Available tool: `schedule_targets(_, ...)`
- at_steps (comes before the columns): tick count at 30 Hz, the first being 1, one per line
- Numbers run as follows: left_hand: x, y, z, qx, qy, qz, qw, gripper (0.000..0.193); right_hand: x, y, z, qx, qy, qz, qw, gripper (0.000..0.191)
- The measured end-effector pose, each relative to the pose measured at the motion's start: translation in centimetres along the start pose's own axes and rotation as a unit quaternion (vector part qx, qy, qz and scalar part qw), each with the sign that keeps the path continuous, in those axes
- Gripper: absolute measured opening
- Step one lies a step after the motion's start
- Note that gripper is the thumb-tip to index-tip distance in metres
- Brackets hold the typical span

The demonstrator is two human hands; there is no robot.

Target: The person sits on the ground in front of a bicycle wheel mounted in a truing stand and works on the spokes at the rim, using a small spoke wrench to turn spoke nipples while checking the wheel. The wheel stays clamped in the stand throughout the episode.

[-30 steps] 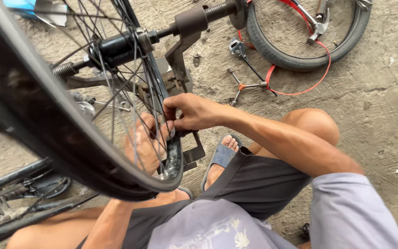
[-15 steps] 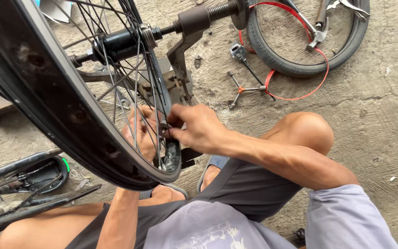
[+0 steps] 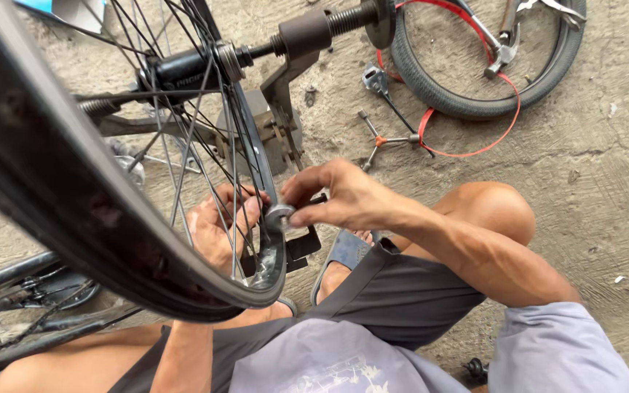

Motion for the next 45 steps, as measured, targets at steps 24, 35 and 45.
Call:
schedule_targets(24, 1.4, 0.0, 0.9, 0.064, -0.019, 0.085, 0.994, 0.033, -2.1, 2.0, 0.1, 0.059, -0.155, 0.025, 0.986, 0.035)
schedule_targets(35, 1.2, 0.4, 0.8, -0.008, -0.003, 0.125, 0.992, 0.024, -2.0, 2.2, 0.1, 0.010, -0.144, 0.008, 0.989, 0.030)
schedule_targets(45, 1.8, 0.7, 2.0, 0.084, 0.076, 0.080, 0.990, 0.039, -2.0, 1.0, -0.7, 0.142, -0.153, 0.051, 0.977, 0.042)
Point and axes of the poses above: each hand's wrist, its own y-axis towards the middle knuckle, its own x-axis out of the back of the hand, z = x × y, the point moved 3 cm from there along y, towards the middle knuckle, and after that the axes turned 12 degrees about x, right-handed, at the moved point
